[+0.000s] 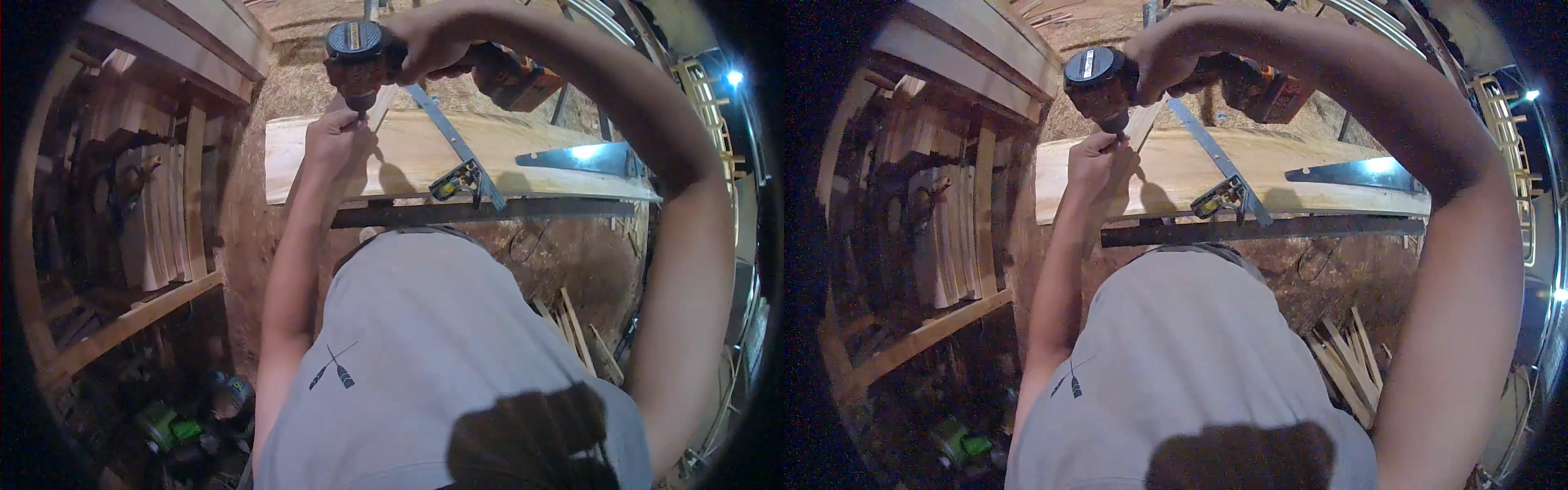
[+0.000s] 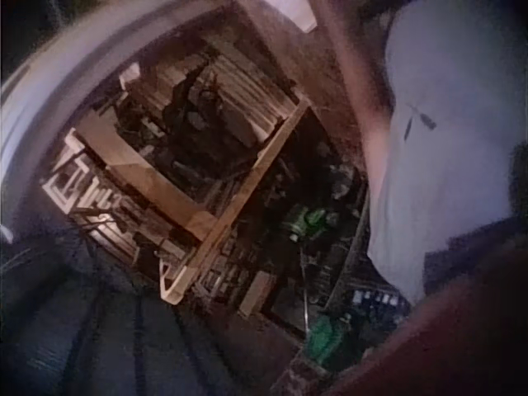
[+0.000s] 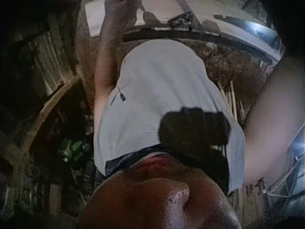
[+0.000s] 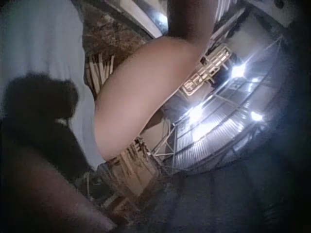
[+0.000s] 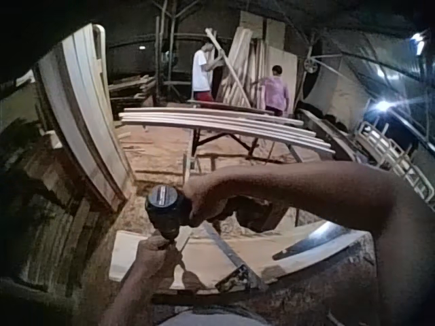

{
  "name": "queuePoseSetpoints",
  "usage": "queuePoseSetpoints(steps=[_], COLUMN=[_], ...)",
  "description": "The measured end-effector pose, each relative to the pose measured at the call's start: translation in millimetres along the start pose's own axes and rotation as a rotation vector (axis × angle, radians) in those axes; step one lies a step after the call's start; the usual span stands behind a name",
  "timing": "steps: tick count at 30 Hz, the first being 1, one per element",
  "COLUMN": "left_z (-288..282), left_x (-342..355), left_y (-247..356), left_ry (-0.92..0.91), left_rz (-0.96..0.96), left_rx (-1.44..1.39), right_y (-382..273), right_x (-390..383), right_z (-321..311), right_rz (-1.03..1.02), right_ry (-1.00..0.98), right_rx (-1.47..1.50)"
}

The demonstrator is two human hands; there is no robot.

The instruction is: The person drills holes into wood slats using a power drill, aligns them with a square tool, and sorts through screws in a toolbox.

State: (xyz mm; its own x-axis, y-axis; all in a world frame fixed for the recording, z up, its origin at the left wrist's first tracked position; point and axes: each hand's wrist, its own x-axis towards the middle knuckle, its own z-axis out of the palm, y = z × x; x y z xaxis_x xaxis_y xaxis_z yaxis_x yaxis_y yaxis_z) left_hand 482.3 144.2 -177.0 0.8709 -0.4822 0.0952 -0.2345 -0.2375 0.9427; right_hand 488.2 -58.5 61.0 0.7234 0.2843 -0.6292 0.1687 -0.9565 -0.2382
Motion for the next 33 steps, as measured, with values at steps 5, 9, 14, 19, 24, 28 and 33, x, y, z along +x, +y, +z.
queuePoseSetpoints(steps=[5, 9, 14, 19, 24, 28, 33], left_z=[2.5, 4.8, 6.5, 3.7, -0.5, -0.7, -2.9], left_x=[2.5, 2.0, 6.8, 6.6, 5.2, 7.3, 5.7], left_y=[-9.7, -14.9, -30.6, -20.5, -15.7, -19.2, -8.8], left_ry=[0.006, 0.025, 0.045, 0.001, -0.014, -0.039, -0.034], left_rz=[0.015, -0.018, 0.075, 0.029, 0.001, -0.012, -0.019], left_rx=[0.012, 0.003, 0.023, 0.079, 0.043, -0.004, -0.015], right_y=[18.1, 21.4, 36.6, 17.5, 10.1, 14.1, 14.3], right_x=[15.7, 16.9, 24.9, 3.6, -1.2, 2.5, 9.7], right_z=[8.9, 10.7, 20.2, 13.0, 10.7, 14.5, 7.8], right_rz=[-0.103, -0.163, -0.367, -0.118, -0.14, -0.287, -0.063], right_ry=[0.047, 0.033, 0.062, 0.018, 0.031, 0.138, -0.097], right_rx=[0.005, 0.053, 0.16, 0.098, 0.28, 0.288, 0.144])
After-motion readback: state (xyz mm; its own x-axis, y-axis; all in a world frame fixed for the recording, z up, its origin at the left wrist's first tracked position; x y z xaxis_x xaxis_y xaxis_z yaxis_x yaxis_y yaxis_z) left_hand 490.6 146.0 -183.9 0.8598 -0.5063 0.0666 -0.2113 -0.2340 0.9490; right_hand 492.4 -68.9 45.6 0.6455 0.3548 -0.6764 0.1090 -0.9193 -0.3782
